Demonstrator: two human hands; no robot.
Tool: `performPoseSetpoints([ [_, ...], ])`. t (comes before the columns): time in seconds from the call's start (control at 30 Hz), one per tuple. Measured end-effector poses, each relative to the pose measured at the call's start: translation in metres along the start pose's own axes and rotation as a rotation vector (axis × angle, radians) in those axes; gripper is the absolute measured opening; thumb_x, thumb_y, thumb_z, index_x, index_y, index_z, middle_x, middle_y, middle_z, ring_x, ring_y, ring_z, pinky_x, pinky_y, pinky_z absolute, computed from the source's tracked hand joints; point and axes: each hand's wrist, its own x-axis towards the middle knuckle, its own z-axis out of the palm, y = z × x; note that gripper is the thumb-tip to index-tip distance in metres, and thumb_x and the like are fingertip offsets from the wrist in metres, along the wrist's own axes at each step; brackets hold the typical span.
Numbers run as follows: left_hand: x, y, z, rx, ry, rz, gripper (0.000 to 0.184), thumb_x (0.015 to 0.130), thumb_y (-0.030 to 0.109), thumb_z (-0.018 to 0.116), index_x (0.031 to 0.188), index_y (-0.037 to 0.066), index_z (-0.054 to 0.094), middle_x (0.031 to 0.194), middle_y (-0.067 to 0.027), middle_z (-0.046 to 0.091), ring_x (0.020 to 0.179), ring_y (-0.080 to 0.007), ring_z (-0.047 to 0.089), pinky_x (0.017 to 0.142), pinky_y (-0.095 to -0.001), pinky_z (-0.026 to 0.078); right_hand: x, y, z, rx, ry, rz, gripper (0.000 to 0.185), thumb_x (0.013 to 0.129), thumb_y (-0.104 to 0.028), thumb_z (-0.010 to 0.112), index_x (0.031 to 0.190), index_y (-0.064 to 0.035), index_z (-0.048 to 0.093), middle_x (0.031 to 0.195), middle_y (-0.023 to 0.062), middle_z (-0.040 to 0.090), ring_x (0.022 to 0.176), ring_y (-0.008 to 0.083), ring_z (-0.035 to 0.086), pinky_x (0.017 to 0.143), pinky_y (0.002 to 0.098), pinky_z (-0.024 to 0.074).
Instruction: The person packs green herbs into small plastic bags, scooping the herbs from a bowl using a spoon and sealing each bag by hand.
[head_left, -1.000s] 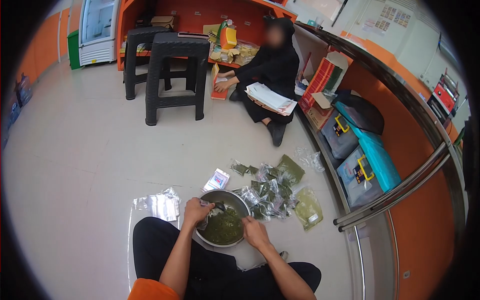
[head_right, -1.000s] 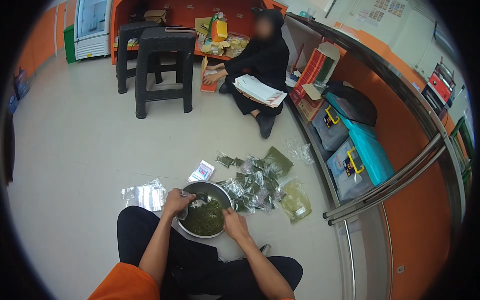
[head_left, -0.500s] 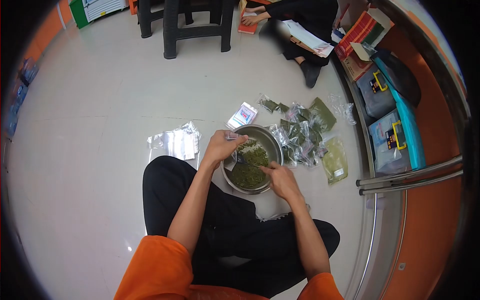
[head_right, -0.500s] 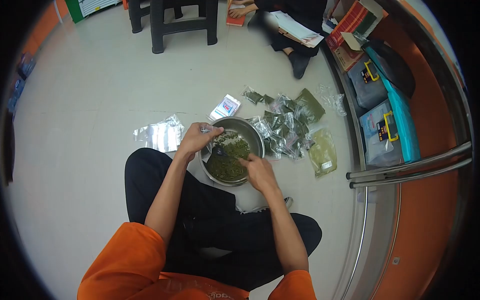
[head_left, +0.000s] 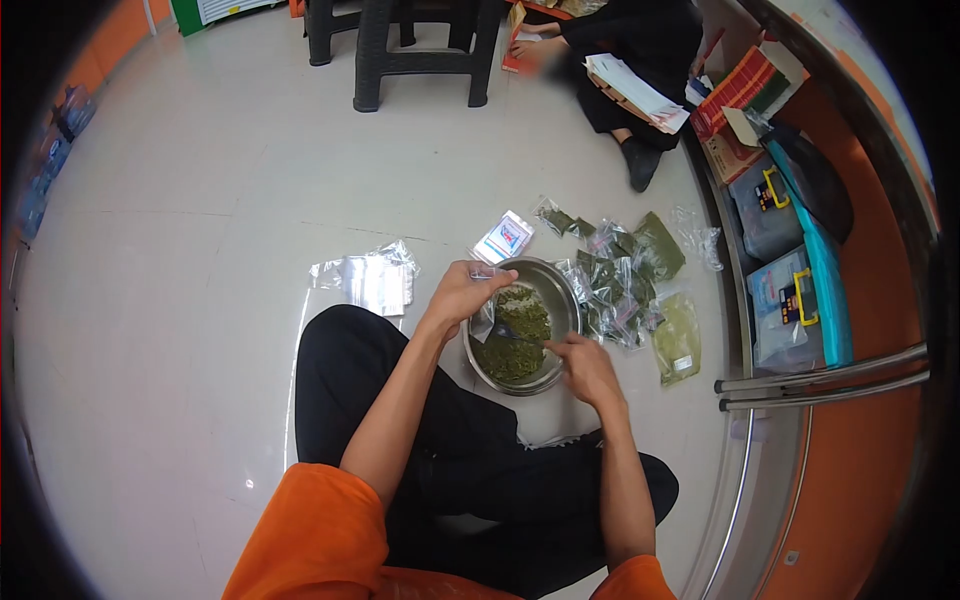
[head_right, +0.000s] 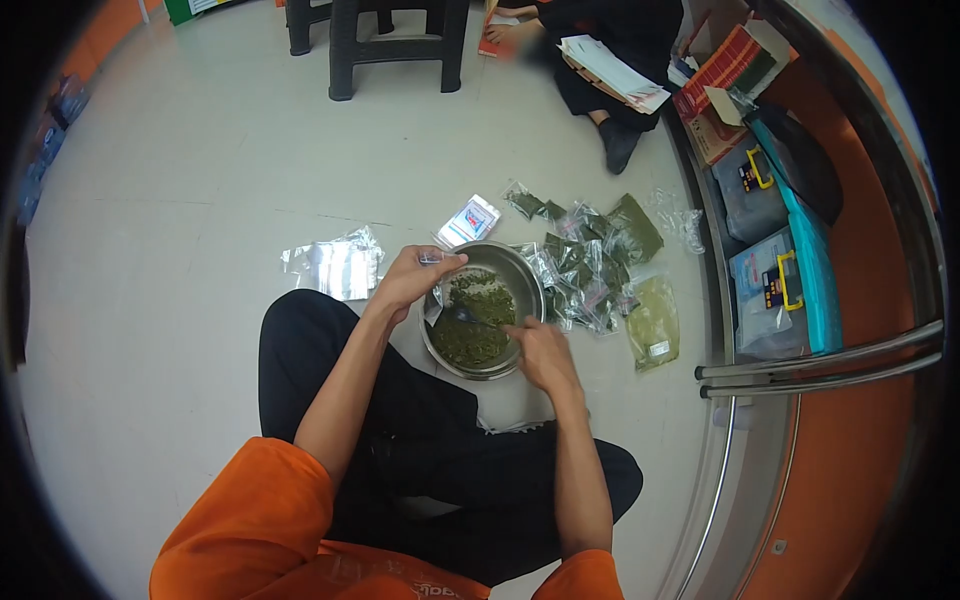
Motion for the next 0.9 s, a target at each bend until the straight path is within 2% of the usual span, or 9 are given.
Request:
performPoseSetpoints([
  [0.07,-0.003,0.005,0.000,0.011,-0.010,0.016,0.042,0.081,0.036,0.082,0.092,-0.003,0.071,0.083,-0.0083,0.067,0.080,-0.0147,0.061,0.076,-0.0286,0.048,-0.007,0.010,-0.011,-0.076,0.003,0.112,0.048,0.075,0.002,0.061,0.120,-0.0125,0.070,0.103,0.0135,0.064,0.096,0.0372,0.064,0.090,0.0480,0.0499],
  [0.17,-0.004,0.008,0.001,-0.013,-0.041,0.001,0.043,0.082,0.035,0.081,0.095,-0.004,0.071,0.085,-0.0087,0.067,0.082,-0.0144,0.061,0.078,-0.0282,0.048,-0.011,0.020,-0.008,-0.217,0.193,0.305,0.044,0.077,0.000,0.059,0.117,-0.0123,0.072,0.102,0.0147,0.067,0.097,0.0378,0.064,0.089,0.0489,0.0493],
  [0.27,-0.001,0.005,0.002,-0.073,-0.030,0.013,0.041,0.083,0.033,0.081,0.096,-0.005,0.070,0.086,-0.0084,0.067,0.081,-0.0140,0.061,0.077,-0.0287,0.048,-0.012,0.027,0.008,-0.208,0.087,0.277,0.042,0.079,-0.002,0.056,0.117,-0.0121,0.072,0.103,0.0167,0.068,0.094,0.0380,0.064,0.086,0.0504,0.0480],
  [0.4,0.002,-0.001,0.000,-0.135,0.010,0.044,0.045,0.082,0.035,0.081,0.096,-0.006,0.071,0.089,-0.0113,0.069,0.084,-0.0169,0.063,0.079,-0.0305,0.048,-0.008,0.019,0.018,0.068,0.041,0.133,0.035,0.081,-0.004,0.054,0.109,-0.0088,0.074,0.095,0.0192,0.070,0.089,0.0400,0.066,0.088,0.0494,0.0480],
  [0.43,0.002,-0.001,0.000,-0.168,0.002,0.050,0.040,0.083,0.032,0.080,0.096,-0.006,0.070,0.088,-0.0092,0.068,0.082,-0.0151,0.062,0.077,-0.0292,0.048,-0.006,0.021,0.023,0.169,0.047,0.128,0.035,0.080,-0.004,0.054,0.107,-0.0076,0.076,0.086,0.0195,0.071,0.083,0.0376,0.068,0.084,0.0449,0.0501],
  [0.53,-0.002,0.007,0.002,-0.222,-0.022,0.067,0.030,0.087,0.024,0.078,0.094,-0.004,0.070,0.085,-0.0050,0.067,0.077,-0.0113,0.060,0.071,-0.0259,0.047,0.002,0.028,0.037,0.454,-0.011,0.177,0.039,0.079,-0.005,0.053,0.111,-0.0076,0.075,0.078,0.0145,0.071,0.073,0.0272,0.068,0.077,0.0375,0.0504],
  [0.63,-0.005,0.010,-0.001,-0.196,-0.006,0.083,0.031,0.085,0.026,0.079,0.091,-0.003,0.070,0.082,-0.0048,0.066,0.074,-0.0107,0.059,0.068,-0.0251,0.047,0.014,0.042,0.061,0.649,-0.049,0.220,0.041,0.079,-0.005,0.052,0.113,-0.0073,0.075,0.075,0.0073,0.069,0.072,0.0154,0.063,0.075,0.0295,0.0476],
  [0.73,0.002,0.003,-0.004,-0.178,0.030,0.106,0.035,0.082,0.030,0.082,0.089,-0.003,0.071,0.080,-0.0047,0.066,0.071,-0.0109,0.058,0.064,-0.0261,0.045,0.019,0.048,0.073,0.760,-0.087,0.275,0.041,0.079,-0.004,0.051,0.112,-0.0070,0.075,0.075,0.0018,0.067,0.073,0.0111,0.060,0.074,0.0262,0.0459],
  [0.9,0.010,-0.006,-0.005,-0.193,0.108,0.085,0.035,0.083,0.030,0.080,0.090,-0.002,0.071,0.079,-0.0046,0.065,0.069,-0.0108,0.056,0.063,-0.0266,0.045,0.015,0.043,0.057,0.892,-0.062,0.293,0.035,0.086,-0.001,0.050,0.113,-0.0005,0.073,0.077,0.0007,0.064,0.074,0.0105,0.057,0.073,0.0251,0.0444],
])
